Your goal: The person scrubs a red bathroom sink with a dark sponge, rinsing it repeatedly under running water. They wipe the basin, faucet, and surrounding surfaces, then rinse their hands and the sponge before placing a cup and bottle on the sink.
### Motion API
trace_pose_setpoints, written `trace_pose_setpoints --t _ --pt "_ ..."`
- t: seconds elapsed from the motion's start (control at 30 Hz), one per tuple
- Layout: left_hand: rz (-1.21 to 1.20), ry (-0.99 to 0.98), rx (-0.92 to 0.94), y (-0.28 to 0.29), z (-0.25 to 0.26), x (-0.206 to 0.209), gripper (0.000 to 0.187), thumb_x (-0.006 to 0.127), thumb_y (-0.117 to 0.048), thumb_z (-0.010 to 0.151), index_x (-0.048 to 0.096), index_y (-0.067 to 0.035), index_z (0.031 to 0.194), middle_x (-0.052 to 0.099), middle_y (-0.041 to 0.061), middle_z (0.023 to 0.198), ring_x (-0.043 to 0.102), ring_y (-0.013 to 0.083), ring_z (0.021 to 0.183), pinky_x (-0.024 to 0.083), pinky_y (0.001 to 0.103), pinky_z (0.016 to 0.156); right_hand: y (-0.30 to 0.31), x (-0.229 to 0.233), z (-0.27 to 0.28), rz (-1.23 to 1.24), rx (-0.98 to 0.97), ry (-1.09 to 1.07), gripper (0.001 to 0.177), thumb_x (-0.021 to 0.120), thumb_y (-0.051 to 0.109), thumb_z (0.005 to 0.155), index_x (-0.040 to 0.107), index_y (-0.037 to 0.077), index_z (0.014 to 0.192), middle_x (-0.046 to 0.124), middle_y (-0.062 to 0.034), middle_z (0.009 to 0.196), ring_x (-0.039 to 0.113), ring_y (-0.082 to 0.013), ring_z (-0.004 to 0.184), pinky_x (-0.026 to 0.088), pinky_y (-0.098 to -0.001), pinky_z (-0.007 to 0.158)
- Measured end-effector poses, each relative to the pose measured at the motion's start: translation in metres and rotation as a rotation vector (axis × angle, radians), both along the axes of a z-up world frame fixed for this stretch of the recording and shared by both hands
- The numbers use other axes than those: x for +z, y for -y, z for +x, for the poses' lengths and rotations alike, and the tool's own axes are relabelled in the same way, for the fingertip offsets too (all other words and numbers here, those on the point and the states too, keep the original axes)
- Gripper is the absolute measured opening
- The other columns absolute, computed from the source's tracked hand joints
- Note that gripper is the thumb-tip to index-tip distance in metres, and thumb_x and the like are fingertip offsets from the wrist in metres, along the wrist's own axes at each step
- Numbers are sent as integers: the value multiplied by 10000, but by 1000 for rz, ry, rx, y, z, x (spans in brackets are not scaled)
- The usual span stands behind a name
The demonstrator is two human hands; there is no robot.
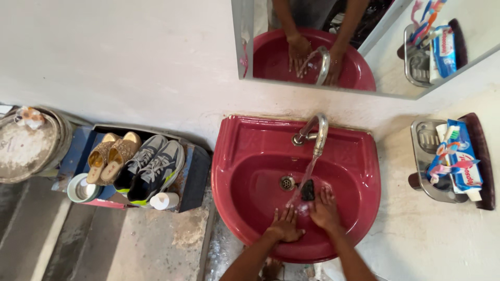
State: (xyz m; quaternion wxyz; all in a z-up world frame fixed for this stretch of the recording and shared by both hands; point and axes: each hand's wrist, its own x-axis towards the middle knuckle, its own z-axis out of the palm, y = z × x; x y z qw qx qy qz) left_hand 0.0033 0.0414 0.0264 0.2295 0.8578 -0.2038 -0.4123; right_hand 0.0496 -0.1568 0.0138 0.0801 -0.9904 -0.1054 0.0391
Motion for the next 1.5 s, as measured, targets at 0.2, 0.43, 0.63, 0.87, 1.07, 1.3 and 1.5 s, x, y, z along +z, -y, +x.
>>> trace_pose_setpoints --t 0.2,0.43,0.63,0.87,1.07,1.3,1.5 --pt "-822 -57 1043 -16 51 -22 299 591 -261 1004 705 15 1002 753 160 900 732 227 760 592 373 676 -97 -27 -5 1765 -1323 -468 454 392 368 1113 676 14 1101 679 -147 1023 615 -262 954 548 -449 869" --pt "-1233 -378 1628 30 79 -25 426 458 -326 1088 609 6 867 697 128 777 703 210 631 601 357 617 -107 -22 18 2381 -1402 -324 361 392 210 1062 658 -34 1070 688 -156 995 682 -249 911 603 -396 850" --pt "-1353 -213 2057 12 112 -26 259 460 -140 999 687 -121 1123 751 91 1063 742 149 878 641 296 763 -117 11 62 1855 -987 -525 250 507 140 993 690 -11 1073 713 -113 1006 701 -205 910 605 -338 817" --pt "-955 -245 478 61 112 -15 336 560 -269 993 668 -50 1223 685 85 1181 654 204 1117 540 346 942 -21 55 45 1294 -1182 140 255 618 206 983 670 41 1170 662 -112 1052 617 -235 901 516 -360 744" --pt "-641 -169 720 29 107 -4 409 549 -393 1024 699 -55 1199 762 143 1109 754 262 1011 592 441 937 19 65 48 815 -934 -42 267 607 162 920 775 33 1083 765 -151 1053 699 -278 1001 510 -430 941" --pt "69 88 490 -41 80 44 640 709 -510 922 575 -54 1350 624 221 1317 610 393 1216 506 498 1036 -82 -12 137 715 200 -406 513 714 78 814 646 35 1321 733 -157 1213 730 -280 1096 603 -410 943" --pt "104 136 270 -32 82 19 883 722 -391 921 218 -190 1617 182 168 1660 232 440 1480 338 618 1140 -79 -27 134 812 -66 -603 390 603 349 994 731 110 1275 710 -97 1291 680 -224 1155 522 -410 1015"
